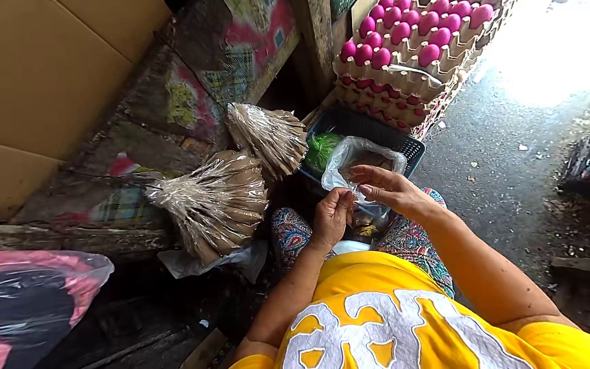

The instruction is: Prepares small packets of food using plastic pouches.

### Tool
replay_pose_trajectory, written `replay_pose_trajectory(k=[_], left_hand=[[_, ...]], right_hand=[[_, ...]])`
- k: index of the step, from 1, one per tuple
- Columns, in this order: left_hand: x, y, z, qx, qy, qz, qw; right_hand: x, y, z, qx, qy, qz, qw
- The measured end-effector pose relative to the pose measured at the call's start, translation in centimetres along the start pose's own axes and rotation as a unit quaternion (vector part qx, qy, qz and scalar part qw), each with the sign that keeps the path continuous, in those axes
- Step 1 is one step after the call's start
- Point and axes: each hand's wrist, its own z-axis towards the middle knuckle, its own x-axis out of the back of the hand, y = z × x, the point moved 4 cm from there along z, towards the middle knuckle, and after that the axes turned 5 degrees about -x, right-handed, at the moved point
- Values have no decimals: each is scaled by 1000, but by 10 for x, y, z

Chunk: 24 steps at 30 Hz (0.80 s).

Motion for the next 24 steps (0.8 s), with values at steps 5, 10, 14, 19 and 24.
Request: replay_pose_trajectory(k=[5, 10, 14, 19, 24], left_hand=[[7, 0, -1, -16, -18, 2, 1000], [12, -5, -3, 13, -36, -13, 999], [14, -4, -3, 92, -63, -31, 993], [15, -6, -3, 62, -67, -13, 996], [16, -7, -4, 20, -64, 14, 998]], right_hand=[[-2, -1, 3, 4, 0, 122, 992], [3, -3, 3, 74, 30, 88, 993], [12, -6, -2, 112, 89, -12, 990], [10, -11, -6, 101, 111, -103, 983], [1, -9, -8, 79, 49, -64, 994]])
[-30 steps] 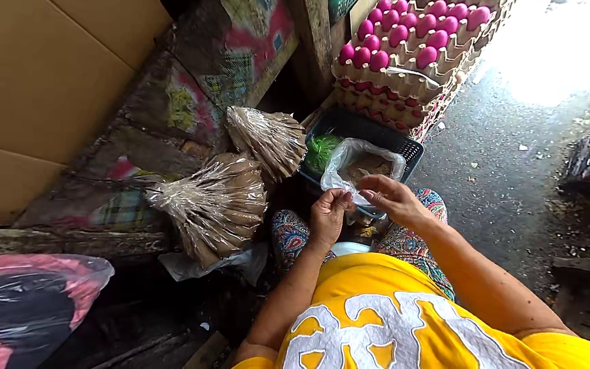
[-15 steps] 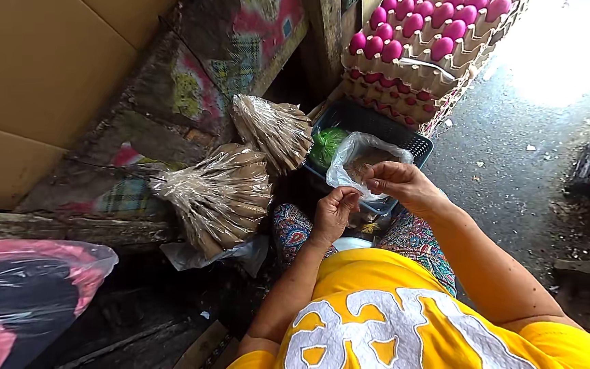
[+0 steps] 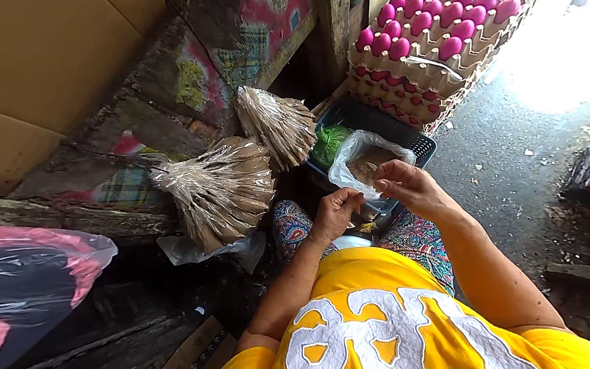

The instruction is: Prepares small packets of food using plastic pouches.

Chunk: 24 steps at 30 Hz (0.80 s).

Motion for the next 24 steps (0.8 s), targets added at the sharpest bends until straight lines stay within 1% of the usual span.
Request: replay_pose_trajectory(k=[2, 4, 8, 12, 15, 17, 19, 21, 23, 24], left_hand=[[1, -2, 0, -2, 2, -9, 1000], [2, -2, -1, 9, -5, -41, 999], [6, -2, -1, 73, -31, -94, 992], [7, -5, -2, 71, -39, -96, 992], [4, -4, -4, 77, -59, -106, 990], [6, -7, -5, 85, -81, -105, 988], [14, -13, -7, 84, -96, -39, 991], [18, -12, -9, 72, -127, 16, 989], [12, -5, -9, 29, -136, 39, 989], [8, -1, -8, 9, -124, 42, 991]], right_hand=[[0, 2, 0, 18, 20, 13, 1000], [3, 1, -2, 26, 51, -3, 998], [11, -1, -2, 36, 103, -60, 992], [12, -2, -2, 71, 118, -70, 988], [9, -9, -4, 99, 144, -64, 983], [6, -15, -4, 130, 160, -102, 973], [1, -22, -4, 154, 139, -189, 960], [-13, -25, -3, 155, 77, -271, 947], [-28, -20, -1, 151, 23, -319, 935], [-34, -17, 0, 152, 9, -328, 932]])
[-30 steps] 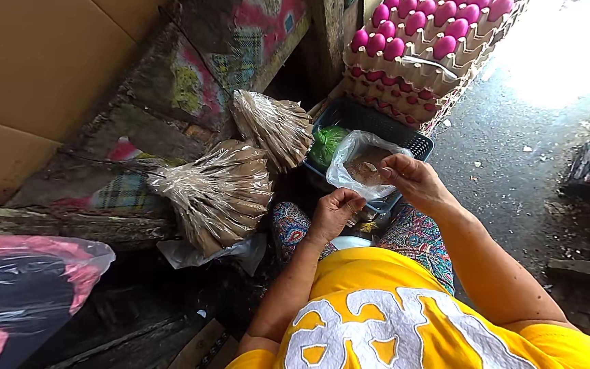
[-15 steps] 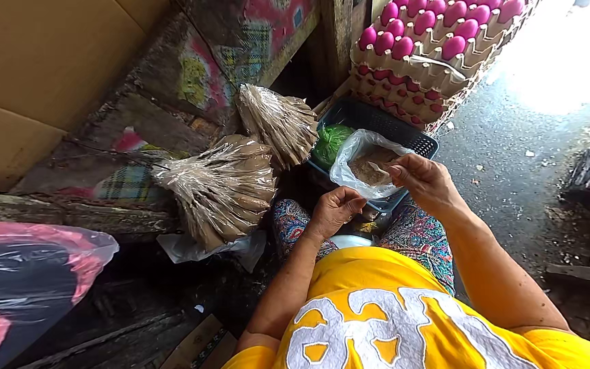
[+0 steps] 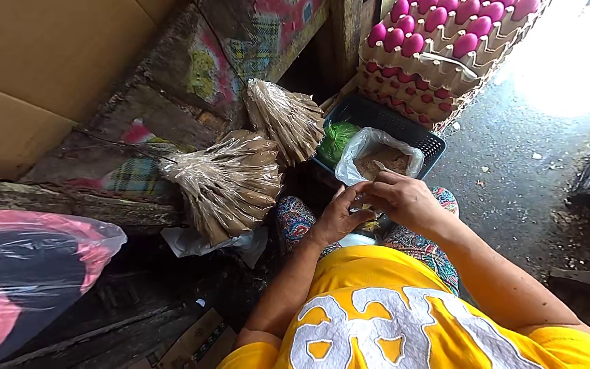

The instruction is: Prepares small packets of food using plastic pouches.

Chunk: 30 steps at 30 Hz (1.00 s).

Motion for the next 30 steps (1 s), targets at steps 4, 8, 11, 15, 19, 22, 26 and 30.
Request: replay_pose_trajectory(k=[4, 8, 11, 15, 19, 22, 26, 30], left_hand=[[-11, -2, 0, -18, 48, -13, 999], [-11, -7, -12, -54, 57, -3, 997], [-4, -12, -23, -87, 58, 81, 991], [5, -37, -46, -52, 66, 211, 974], [7, -40, -55, 79, -17, 196, 977], [3, -19, -41, 23, -1, 102, 995], [1, 0, -25, -43, 56, -5, 997], [2, -8, -27, -55, 68, -22, 996]], right_hand=[[0, -2, 2, -22, -4, 17, 1000], [8, 3, -1, -22, 31, 55, 998], [16, 6, -3, -24, 82, 75, 993], [22, 5, -2, -25, 124, 48, 991], [-7, -4, 0, -4, -14, -1, 1000], [-29, -10, -1, 36, -80, -5, 996], [-13, -15, 4, 29, -40, 38, 998], [8, -9, 0, 15, 19, 57, 998]])
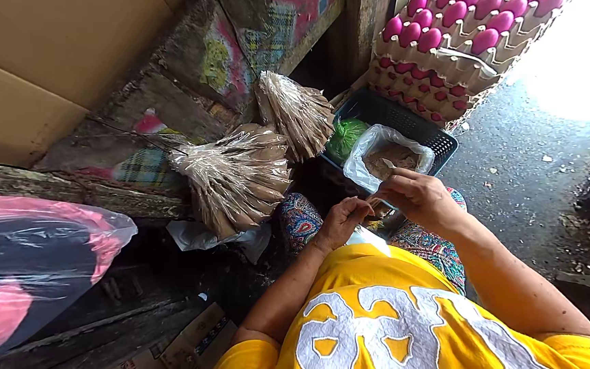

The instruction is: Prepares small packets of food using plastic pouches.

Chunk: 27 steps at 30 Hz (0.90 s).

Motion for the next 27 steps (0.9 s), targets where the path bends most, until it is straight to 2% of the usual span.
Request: replay_pose_trajectory(k=[5, 9, 12, 14, 17, 21, 24, 27], left_hand=[[7, -30, -20, 6, -21, 111, 994], [19, -64, -35, 105, -64, 197, 973], [19, -68, -32, 150, -85, 200, 965], [11, -55, -20, 109, -68, 175, 976], [1, -34, 5, 26, 12, 102, 994], [-3, -35, 26, 12, 64, 6, 998], [4, -46, 29, 33, 92, 67, 993], [13, -53, 31, 15, 113, 158, 981]], right_hand=[[13, 16, -2, -29, 59, -13, 998], [6, 19, 1, -32, 61, -43, 997], [0, 20, 4, -41, 37, -74, 996], [-9, 22, 6, -44, 11, -90, 995], [-18, 24, 7, -50, -14, -85, 995], [-9, 37, 7, -91, 14, -54, 994], [3, 69, 3, -174, 10, -102, 979], [2, 118, -9, -299, -60, -180, 935]])
